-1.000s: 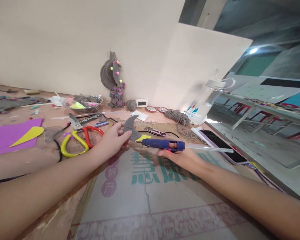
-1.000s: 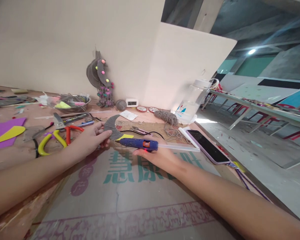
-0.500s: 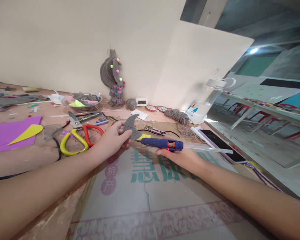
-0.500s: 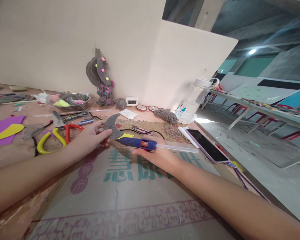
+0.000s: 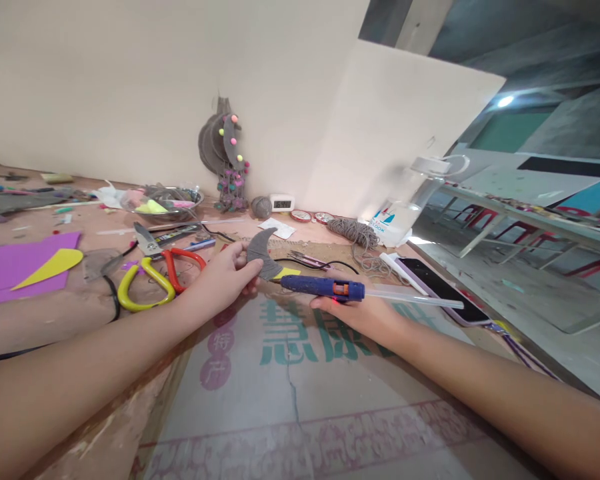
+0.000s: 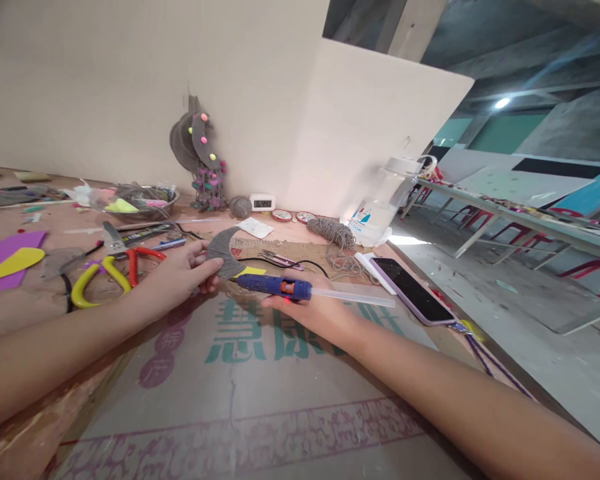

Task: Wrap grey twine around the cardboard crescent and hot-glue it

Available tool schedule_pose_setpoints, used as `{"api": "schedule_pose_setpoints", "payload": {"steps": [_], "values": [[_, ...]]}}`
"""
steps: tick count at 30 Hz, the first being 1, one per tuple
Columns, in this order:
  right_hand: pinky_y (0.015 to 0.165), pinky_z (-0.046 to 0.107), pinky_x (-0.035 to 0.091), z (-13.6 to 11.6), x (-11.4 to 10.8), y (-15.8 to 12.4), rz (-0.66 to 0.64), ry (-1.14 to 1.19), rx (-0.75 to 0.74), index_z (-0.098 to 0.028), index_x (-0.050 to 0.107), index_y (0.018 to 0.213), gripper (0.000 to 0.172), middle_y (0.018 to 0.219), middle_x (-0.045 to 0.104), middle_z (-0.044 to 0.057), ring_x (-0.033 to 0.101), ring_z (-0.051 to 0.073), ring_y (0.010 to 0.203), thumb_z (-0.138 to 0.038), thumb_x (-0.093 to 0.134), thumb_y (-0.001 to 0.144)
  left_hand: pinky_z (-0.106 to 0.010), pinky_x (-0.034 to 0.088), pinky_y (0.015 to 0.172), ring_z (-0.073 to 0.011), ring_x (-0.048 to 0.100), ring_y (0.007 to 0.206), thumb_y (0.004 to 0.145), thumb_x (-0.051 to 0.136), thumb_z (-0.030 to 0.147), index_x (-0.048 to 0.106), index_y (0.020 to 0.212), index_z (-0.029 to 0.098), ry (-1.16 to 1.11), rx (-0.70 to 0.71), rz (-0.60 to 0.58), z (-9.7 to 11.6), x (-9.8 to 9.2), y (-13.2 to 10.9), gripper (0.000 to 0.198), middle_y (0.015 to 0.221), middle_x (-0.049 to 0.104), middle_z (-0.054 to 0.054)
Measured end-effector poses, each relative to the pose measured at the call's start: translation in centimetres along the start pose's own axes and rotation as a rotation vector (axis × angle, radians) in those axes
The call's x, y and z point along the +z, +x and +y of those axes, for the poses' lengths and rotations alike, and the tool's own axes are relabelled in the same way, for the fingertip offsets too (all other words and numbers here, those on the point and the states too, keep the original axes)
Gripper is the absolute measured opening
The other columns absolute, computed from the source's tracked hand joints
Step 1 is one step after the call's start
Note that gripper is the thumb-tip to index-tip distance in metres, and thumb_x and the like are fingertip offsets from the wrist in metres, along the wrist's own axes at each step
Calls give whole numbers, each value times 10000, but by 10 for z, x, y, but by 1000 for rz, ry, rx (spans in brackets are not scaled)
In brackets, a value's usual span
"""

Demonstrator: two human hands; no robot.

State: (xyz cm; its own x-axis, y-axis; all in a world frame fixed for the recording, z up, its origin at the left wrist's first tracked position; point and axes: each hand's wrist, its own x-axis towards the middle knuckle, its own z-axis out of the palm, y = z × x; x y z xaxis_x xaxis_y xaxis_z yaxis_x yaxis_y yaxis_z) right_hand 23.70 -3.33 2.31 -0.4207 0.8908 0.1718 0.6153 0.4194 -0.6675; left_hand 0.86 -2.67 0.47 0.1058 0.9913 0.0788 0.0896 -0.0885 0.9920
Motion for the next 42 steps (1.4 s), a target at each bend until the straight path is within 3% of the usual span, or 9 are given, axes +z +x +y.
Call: {"api": "schedule_pose_setpoints", "payload": {"steps": [22, 32, 42], "values": [[577, 233, 430, 3, 0, 0, 10, 2, 17, -201, 553, 790, 322, 694, 556, 3, 531, 140, 663, -510, 594, 706, -194, 399, 451, -91, 490, 451, 760, 538, 338, 465, 928, 190, 28, -5, 0, 3, 1, -1, 235, 522, 511, 63], [529, 226, 380, 5, -1, 1, 33, -73, -15, -205, 498, 700, 335, 613, 486, -28, 478, 121, 583, -530, 581, 711, -207, 391, 469, -89, 476, 450, 763, 525, 334, 456, 921, 183, 32, -24, -4, 9, 2, -4, 229, 517, 500, 68], [632, 248, 444, 9, -1, 1, 36, 4, 14, -193, 580, 848, 339, 766, 624, 12, 571, 160, 718, -504, 591, 712, -196, 382, 459, -94, 498, 456, 761, 528, 348, 454, 892, 187, 77, 15, -2, 7, 2, -3, 221, 519, 508, 68]]}}
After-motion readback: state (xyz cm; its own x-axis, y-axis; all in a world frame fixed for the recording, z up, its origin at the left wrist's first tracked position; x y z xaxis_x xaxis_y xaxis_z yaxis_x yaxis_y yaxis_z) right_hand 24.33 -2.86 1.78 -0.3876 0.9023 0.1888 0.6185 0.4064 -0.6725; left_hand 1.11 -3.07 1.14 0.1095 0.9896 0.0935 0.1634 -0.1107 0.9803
